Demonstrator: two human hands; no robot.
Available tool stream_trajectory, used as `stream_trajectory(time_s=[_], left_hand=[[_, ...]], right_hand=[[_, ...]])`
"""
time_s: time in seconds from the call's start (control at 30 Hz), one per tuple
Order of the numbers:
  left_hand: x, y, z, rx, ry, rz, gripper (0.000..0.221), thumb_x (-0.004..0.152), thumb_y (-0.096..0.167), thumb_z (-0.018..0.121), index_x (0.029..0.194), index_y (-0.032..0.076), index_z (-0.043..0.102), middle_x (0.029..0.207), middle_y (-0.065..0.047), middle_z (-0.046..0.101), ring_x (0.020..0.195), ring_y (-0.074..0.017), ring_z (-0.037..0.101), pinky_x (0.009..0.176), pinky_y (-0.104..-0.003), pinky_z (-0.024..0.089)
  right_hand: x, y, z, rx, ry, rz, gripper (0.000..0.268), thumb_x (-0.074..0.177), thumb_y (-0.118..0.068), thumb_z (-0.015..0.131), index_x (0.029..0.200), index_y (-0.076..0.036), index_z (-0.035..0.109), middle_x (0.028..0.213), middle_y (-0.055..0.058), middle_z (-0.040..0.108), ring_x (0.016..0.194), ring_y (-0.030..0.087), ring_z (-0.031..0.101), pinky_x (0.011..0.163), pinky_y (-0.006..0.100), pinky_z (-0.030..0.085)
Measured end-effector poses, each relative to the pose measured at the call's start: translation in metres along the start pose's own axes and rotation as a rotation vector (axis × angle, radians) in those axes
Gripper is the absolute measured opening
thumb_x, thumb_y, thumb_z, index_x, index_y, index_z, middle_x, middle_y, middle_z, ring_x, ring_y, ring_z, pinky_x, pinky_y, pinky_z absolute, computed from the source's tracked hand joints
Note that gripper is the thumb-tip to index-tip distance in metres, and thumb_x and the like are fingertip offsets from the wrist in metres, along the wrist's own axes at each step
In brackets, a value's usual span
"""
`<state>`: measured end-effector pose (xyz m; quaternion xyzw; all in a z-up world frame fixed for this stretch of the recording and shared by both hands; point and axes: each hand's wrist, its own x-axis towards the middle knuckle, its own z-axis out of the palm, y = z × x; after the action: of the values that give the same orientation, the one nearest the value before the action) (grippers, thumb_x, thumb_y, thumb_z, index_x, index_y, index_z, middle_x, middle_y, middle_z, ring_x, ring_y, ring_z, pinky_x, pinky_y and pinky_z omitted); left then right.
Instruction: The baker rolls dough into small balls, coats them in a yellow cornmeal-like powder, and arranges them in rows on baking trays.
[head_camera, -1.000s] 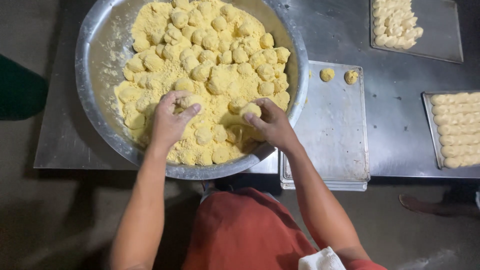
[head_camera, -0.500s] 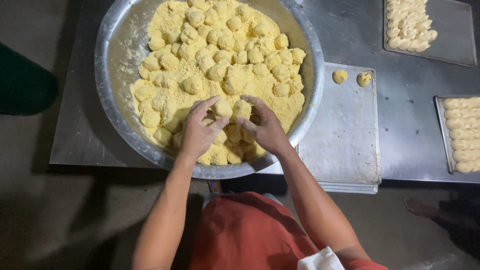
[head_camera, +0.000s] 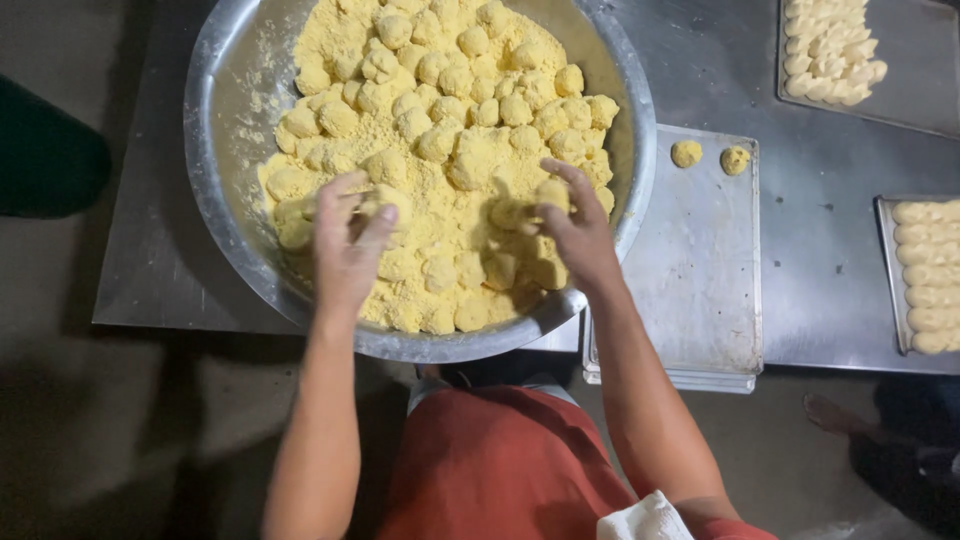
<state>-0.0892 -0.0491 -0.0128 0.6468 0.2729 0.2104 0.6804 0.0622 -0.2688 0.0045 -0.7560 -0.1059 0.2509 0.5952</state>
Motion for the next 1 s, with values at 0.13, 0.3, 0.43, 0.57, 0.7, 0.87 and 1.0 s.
stream_trajectory(time_s=[0.13, 0.3, 0.43, 0.57, 0.7, 0.87, 1.0], left_hand=[[-0.011, -0.019, -0.008, -0.078, 0.105, -0.094, 0.048, 0.094, 0.021, 0.070, 0.138, 0.009, 0.057, 0.125, -0.008, 0.066, 0.102, -0.0201, 0.072, 0.083, -0.033, 0.065], [-0.020, -0.041, 0.008, -0.402, 0.014, -0.081, 0.051, 0.091, 0.011, 0.077, 0.138, 0.004, 0.057, 0.121, -0.011, 0.063, 0.105, -0.0208, 0.062, 0.092, -0.034, 0.057], [-0.027, -0.026, 0.022, -0.377, -0.013, -0.100, 0.052, 0.089, 0.009, 0.079, 0.136, 0.003, 0.058, 0.117, -0.013, 0.063, 0.103, -0.0224, 0.062, 0.091, -0.036, 0.057], [-0.027, 0.008, 0.037, -0.001, 0.039, -0.175, 0.060, 0.083, 0.013, 0.080, 0.138, 0.013, 0.056, 0.123, -0.010, 0.066, 0.107, -0.0229, 0.067, 0.087, -0.040, 0.059], [-0.017, 0.016, 0.051, 0.389, -0.009, -0.168, 0.072, 0.083, 0.019, 0.080, 0.148, 0.026, 0.052, 0.136, -0.005, 0.062, 0.119, -0.0227, 0.062, 0.098, -0.044, 0.054], [-0.007, 0.019, 0.052, 0.652, -0.008, 0.082, 0.068, 0.081, 0.022, 0.086, 0.144, 0.022, 0.059, 0.130, -0.009, 0.064, 0.121, -0.0292, 0.057, 0.104, -0.048, 0.049], [0.006, -0.009, 0.031, 0.900, 0.205, 0.253, 0.070, 0.078, 0.018, 0.090, 0.143, 0.013, 0.064, 0.129, -0.014, 0.064, 0.122, -0.0364, 0.053, 0.100, -0.048, 0.041]], right_hand=[[0.022, 0.032, -0.025, -0.232, 0.057, -0.052, 0.027, 0.095, -0.015, 0.066, 0.120, -0.006, 0.067, 0.121, 0.013, 0.069, 0.102, 0.023, 0.072, 0.091, 0.037, 0.062], [0.019, 0.016, 0.013, -0.757, -0.087, -0.046, 0.046, 0.086, -0.025, 0.078, 0.126, -0.008, 0.063, 0.126, 0.012, 0.062, 0.094, 0.026, 0.069, 0.079, 0.040, 0.062], [0.030, 0.028, 0.010, -0.995, -0.132, -0.111, 0.056, 0.084, -0.022, 0.080, 0.131, -0.006, 0.056, 0.123, 0.016, 0.057, 0.087, 0.032, 0.070, 0.074, 0.041, 0.063], [0.023, 0.008, 0.007, -0.707, -0.107, -0.070, 0.047, 0.091, -0.025, 0.074, 0.128, -0.003, 0.055, 0.117, 0.019, 0.062, 0.092, 0.029, 0.071, 0.078, 0.041, 0.064], [0.013, 0.005, 0.020, -0.385, -0.133, -0.108, 0.043, 0.098, -0.032, 0.069, 0.133, -0.007, 0.060, 0.112, 0.018, 0.072, 0.099, 0.027, 0.071, 0.086, 0.043, 0.058], [0.014, 0.012, 0.040, -0.325, 0.000, -0.207, 0.042, 0.100, -0.034, 0.063, 0.133, -0.008, 0.066, 0.102, 0.015, 0.076, 0.091, 0.022, 0.072, 0.081, 0.038, 0.058], [0.016, -0.003, 0.023, -0.290, 0.008, -0.104, 0.040, 0.096, -0.036, 0.067, 0.123, -0.006, 0.070, 0.090, 0.011, 0.076, 0.076, 0.017, 0.069, 0.071, 0.033, 0.057]])
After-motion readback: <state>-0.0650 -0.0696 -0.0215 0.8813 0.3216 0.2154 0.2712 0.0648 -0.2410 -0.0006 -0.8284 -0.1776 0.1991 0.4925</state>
